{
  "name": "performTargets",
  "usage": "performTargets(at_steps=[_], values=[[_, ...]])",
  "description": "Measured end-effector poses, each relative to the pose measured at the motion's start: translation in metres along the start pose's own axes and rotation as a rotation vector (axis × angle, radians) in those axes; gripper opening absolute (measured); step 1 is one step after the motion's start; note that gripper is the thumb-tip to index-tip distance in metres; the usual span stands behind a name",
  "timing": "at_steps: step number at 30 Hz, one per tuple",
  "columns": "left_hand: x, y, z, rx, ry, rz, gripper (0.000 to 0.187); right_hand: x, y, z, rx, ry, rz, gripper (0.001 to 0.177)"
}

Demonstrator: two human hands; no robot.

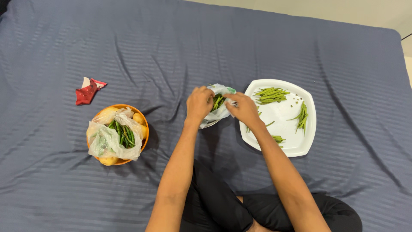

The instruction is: The person takes green beans from a plastic bag, trims and wipes them with a cloth, and places them onto a plate.

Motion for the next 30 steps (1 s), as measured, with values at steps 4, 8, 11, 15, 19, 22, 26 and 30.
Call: performTargets(at_steps=[4,8,11,15,19,22,26,30], values=[[0.005,-0.012,-0.034,-0.106,-0.102,0.074,0.009,-0.007,0.002,-0.011,0.037,-0.048,0.032,0.033],[0.01,-0.017,-0.065,-0.357,-0.134,0.072,0.012,0.006,0.038,-0.013,-0.326,-0.019,-0.157,0.031],[0.013,-0.017,-0.071,-0.412,-0.063,0.032,0.009,0.026,0.069,-0.014,-0.726,-0.045,-0.306,0.041],[0.014,-0.013,-0.057,-0.276,0.046,0.041,0.015,0.056,0.1,0.013,-1.006,0.074,-0.354,0.053],[0.014,-0.003,-0.053,-0.183,-0.111,0.105,0.012,0.102,0.122,0.036,-1.055,0.121,-0.348,0.038],[0.027,0.033,-0.033,-0.062,-0.052,0.062,0.011,0.139,0.14,0.053,-1.026,0.225,-0.31,0.036],[0.044,0.071,-0.047,0.344,-0.097,0.051,0.014,0.179,0.156,0.072,-0.899,0.349,-0.277,0.033],[0.061,0.105,-0.097,0.636,-0.2,0.033,0.023,0.201,0.13,0.093,-0.586,0.516,-0.076,0.031]])
Point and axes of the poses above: each hand's wrist, its own x-axis away from the middle knuckle, its own z-axis out of the back of the hand, y = z × x, the point moved 9 cm from there along -x, towards the middle knuckle, and after that the axes turned 5 degrees about -y, right-handed, at the moved point
